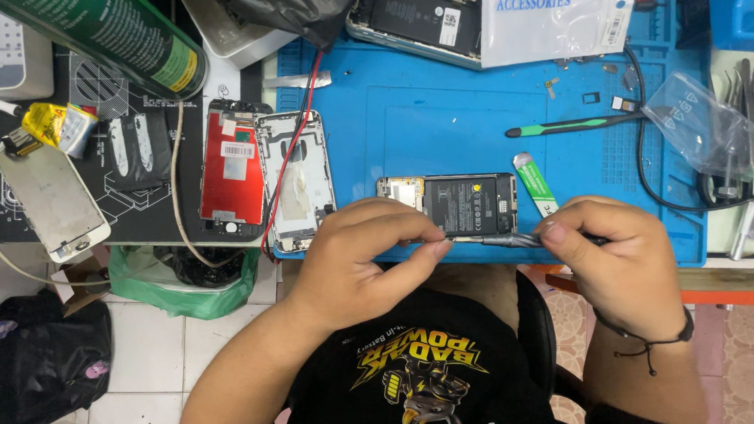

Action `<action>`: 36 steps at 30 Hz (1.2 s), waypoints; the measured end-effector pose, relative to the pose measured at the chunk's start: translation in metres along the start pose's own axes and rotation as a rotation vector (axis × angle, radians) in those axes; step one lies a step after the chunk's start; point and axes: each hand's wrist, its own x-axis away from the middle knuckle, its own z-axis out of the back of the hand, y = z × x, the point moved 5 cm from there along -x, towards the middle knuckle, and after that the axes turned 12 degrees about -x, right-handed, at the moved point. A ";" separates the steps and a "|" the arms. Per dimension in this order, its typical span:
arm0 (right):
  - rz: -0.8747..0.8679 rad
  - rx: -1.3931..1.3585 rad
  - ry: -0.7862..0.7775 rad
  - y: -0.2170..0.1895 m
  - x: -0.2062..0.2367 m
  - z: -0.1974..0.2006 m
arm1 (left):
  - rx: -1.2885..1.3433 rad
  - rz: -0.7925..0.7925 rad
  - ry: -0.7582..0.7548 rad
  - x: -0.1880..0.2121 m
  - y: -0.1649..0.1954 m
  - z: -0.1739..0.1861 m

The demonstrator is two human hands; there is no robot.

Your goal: The person holds a disassembled smartphone, then unwraps a new battery from plastic packaging and a white accessory pouch. They peel adhesive backing, apply tape from a tape dispenser to the battery, position the battery into the phone body, and use a screwdriver to fasten components on the work mat.

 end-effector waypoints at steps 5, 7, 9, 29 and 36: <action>-0.054 -0.360 0.029 0.022 0.004 -0.002 | 0.047 -0.010 0.024 0.004 0.000 0.000; -0.065 -0.227 0.038 0.022 0.005 -0.002 | 0.059 -0.015 0.012 0.005 0.001 -0.003; -0.080 -0.156 0.048 0.020 0.006 -0.001 | 0.058 -0.007 0.001 0.005 0.000 -0.004; 0.111 -0.052 -0.106 -0.012 0.003 -0.007 | 0.016 -0.002 -0.067 0.007 0.001 -0.006; 0.067 0.000 -0.160 -0.003 -0.001 0.003 | 0.049 -0.024 -0.084 0.012 0.005 -0.009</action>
